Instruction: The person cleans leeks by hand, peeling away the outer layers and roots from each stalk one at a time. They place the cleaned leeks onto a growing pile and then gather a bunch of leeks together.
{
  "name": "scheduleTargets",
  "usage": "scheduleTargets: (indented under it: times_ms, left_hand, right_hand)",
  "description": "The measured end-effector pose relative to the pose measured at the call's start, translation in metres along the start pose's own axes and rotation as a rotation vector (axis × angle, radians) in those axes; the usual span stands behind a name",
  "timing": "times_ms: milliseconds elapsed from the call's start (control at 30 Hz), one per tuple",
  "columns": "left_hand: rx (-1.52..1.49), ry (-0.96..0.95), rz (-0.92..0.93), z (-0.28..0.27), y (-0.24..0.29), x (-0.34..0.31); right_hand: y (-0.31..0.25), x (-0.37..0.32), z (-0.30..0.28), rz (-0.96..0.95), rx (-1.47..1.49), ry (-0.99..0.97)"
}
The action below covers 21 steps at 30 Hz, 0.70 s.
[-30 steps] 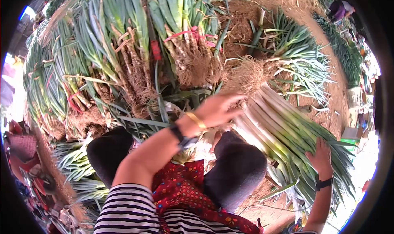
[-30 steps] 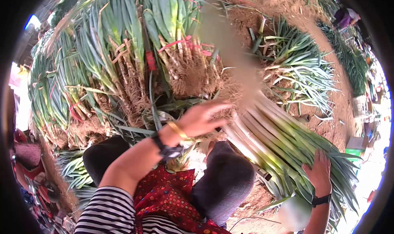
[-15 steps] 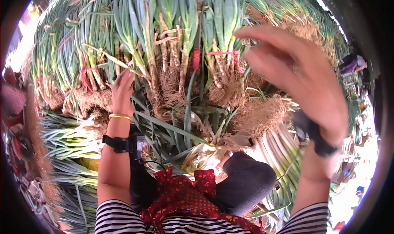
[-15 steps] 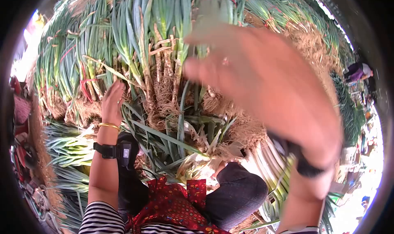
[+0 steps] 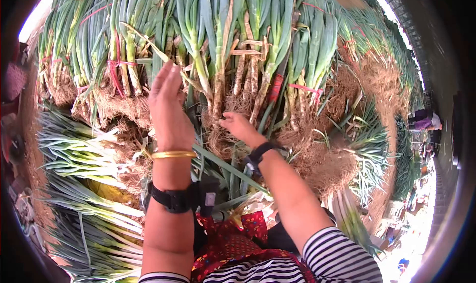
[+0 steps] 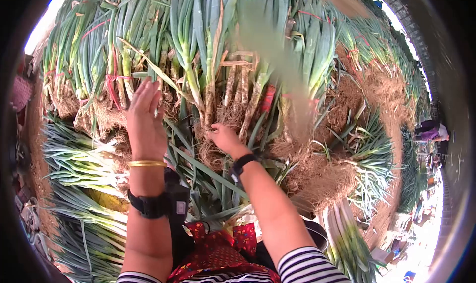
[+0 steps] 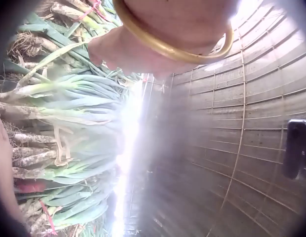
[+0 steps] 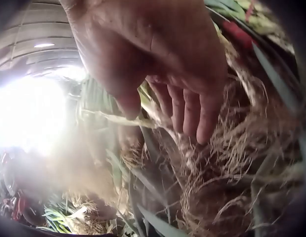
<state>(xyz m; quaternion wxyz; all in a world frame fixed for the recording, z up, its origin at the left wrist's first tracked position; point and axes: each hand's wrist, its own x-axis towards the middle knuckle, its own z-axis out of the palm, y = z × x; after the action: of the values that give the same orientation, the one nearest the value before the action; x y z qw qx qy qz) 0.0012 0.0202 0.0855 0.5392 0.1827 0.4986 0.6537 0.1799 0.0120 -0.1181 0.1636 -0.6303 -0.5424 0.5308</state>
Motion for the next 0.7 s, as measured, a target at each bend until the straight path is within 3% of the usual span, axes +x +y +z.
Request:
scheduleTargets:
  times_ms: [67,133,200,300,333,433,467,533,600,700]
  left_hand:
    - [0.019,-0.018,0.012,0.002,0.0,0.0]
    - [0.007,-0.019,0.005,0.0,-0.003,0.001]
    - [-0.032,-0.054,-0.026,0.001,-0.001,-0.001]
    - [-0.081,-0.11,-0.085,0.001,-0.003,-0.006]
    - [-0.083,-0.115,-0.081,0.0,-0.002,-0.007]
    - [-0.108,-0.123,-0.124,-0.001,0.002,-0.008]
    - [-0.112,-0.124,-0.117,-0.001,0.003,-0.008]
    - [-0.129,-0.14,-0.143,-0.003,0.003,-0.011]
    - [-0.138,-0.135,-0.143,-0.007,0.005,-0.013]
    - [-0.139,-0.106,-0.137,-0.017,0.01,-0.013]
  right_hand:
    - [-0.001,0.012,0.022,0.117,0.051,0.141]
    - [0.019,0.032,0.042,0.163,0.273,0.161]
    - [0.007,0.034,0.049,0.377,0.387,0.162]
    - [-0.007,0.038,0.051,0.432,0.281,0.173]
    - [-0.004,0.04,0.049,0.426,0.281,0.177]
    - [-0.001,0.052,0.046,0.279,0.628,-0.171]
    - [-0.004,0.053,0.047,0.273,0.624,-0.172]
    - [-0.019,0.04,0.051,0.134,0.769,-0.153]
    - [-0.027,0.04,0.059,0.163,0.731,-0.101]
    - [-0.01,0.059,0.087,0.18,0.587,0.228]
